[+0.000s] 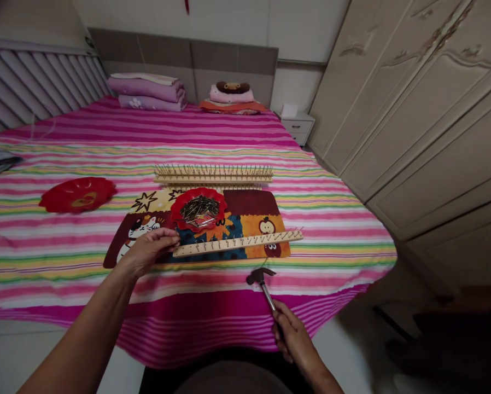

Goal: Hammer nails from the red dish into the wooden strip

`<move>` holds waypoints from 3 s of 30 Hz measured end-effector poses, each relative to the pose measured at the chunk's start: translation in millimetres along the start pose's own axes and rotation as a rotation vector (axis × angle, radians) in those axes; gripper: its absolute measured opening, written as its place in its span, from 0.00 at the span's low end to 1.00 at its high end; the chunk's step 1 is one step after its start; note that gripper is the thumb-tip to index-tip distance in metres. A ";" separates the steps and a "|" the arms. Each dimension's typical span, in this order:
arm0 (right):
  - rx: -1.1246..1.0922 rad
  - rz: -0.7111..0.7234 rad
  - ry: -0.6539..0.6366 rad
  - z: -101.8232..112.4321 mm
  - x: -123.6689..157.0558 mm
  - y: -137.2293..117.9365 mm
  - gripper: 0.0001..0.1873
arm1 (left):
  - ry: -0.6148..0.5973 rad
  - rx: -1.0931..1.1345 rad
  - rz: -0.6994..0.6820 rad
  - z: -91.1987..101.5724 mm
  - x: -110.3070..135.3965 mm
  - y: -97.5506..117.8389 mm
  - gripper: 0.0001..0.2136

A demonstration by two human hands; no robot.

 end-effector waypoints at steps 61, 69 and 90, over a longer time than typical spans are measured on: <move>0.562 0.508 -0.229 -44.5 62.8 -100.1 0.24 | 0.244 -0.740 -0.547 -10.3 11.6 -6.6 0.06; 0.237 0.222 -0.054 8.9 1.8 1.1 0.37 | 0.248 -0.982 -0.689 -39.6 -16.7 52.3 0.07; 0.086 0.042 -0.074 -0.5 -4.0 12.9 0.39 | 0.008 -0.716 -0.341 -58.7 -66.5 41.7 0.07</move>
Point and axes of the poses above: each hand's wrist, its own x-axis away from the middle knuckle, its own z-axis out of the back of the hand, y = z × x, the point moved 9 cm from there along -x, towards the middle knuckle, and after that the axes turned 6 degrees about y, right-handed, at the moved point
